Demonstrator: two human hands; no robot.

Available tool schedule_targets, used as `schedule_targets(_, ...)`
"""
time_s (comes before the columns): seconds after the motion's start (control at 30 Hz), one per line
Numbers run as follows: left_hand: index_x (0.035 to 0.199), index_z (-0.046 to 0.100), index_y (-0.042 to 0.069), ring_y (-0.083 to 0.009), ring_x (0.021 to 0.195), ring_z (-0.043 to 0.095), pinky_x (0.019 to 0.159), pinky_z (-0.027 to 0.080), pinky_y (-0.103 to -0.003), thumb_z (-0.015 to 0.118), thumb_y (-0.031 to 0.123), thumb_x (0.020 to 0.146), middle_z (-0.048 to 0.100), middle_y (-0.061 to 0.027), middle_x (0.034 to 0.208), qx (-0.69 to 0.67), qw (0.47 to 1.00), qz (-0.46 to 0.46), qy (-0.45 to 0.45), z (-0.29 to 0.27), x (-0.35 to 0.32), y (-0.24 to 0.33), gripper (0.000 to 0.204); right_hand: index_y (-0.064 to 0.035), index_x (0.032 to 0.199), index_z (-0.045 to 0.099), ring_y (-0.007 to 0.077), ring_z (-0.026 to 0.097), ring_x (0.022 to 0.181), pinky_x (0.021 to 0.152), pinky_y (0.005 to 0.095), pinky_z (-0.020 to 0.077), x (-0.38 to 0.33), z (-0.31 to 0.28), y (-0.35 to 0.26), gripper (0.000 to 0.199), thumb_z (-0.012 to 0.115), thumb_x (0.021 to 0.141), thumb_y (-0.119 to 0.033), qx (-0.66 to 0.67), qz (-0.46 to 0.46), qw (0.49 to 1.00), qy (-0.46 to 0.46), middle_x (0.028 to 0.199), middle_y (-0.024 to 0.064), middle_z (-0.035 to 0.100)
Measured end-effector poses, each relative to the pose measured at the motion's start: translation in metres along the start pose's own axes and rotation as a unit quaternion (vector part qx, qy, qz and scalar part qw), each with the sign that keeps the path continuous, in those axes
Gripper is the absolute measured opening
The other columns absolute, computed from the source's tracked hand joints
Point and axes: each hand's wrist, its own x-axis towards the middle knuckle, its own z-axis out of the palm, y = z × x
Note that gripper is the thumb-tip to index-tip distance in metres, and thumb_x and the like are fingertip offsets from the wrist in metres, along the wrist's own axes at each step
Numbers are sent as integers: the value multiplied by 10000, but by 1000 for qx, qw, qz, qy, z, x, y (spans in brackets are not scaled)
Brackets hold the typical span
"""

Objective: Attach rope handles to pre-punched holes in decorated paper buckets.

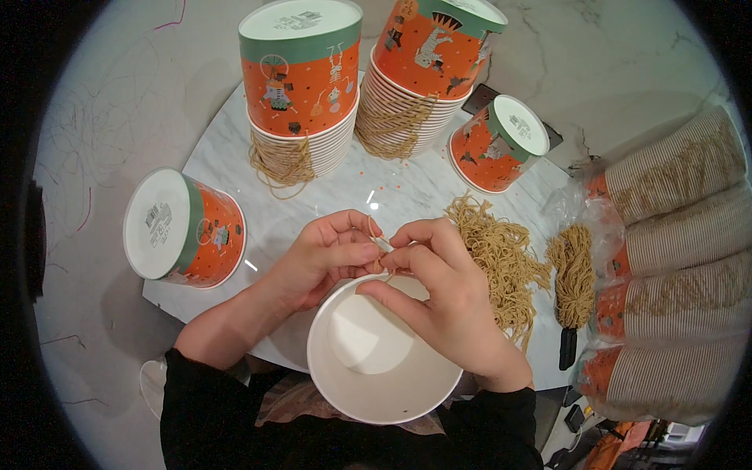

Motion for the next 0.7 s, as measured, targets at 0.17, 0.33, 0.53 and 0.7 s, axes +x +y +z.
schedule_targets(0.17, 1089, 619, 16, -112, 861, 700, 776, 567, -244, 728, 78, 944, 728, -76, 984, 36, 998, 58, 0, 2, -1, -5, 192, 11, 959, 699, 202, 692, 912, 745, 300, 617, 0, -5, 4, 218, 843, 801, -30, -32, -39, 998, -25, 1089, 109, 590)
schedule_targets(0.33, 1055, 618, 9, -119, 854, 703, 765, 569, -247, 731, 54, 936, 728, -85, 979, 36, 996, 85, 15, 2, -1, -9, 170, 19, 958, 699, 199, 693, 898, 752, 298, 619, -1, -5, 5, 188, 820, 815, -3, -33, -45, 998, -23, 1088, 110, 594)
schedule_targets(0.53, 1057, 609, 15, -113, 867, 696, 755, 557, -249, 744, 73, 926, 721, -77, 985, 48, 993, 107, -3, 4, -2, -6, 197, 15, 958, 706, 208, 687, 902, 752, 304, 597, 0, -7, 7, 156, 785, 824, 33, -11, -39, 999, -17, 1078, 109, 610)
schedule_targets(0.7, 1073, 593, 68, -48, 713, 559, 670, 451, -233, 731, 140, 935, 614, 24, 845, 109, 961, 216, 137, 4, 2, -10, 208, -2, 963, 714, 219, 672, 929, 747, 314, 573, 1, -9, 6, 174, 785, 809, 35, -15, -57, 998, -7, 1068, 107, 623)
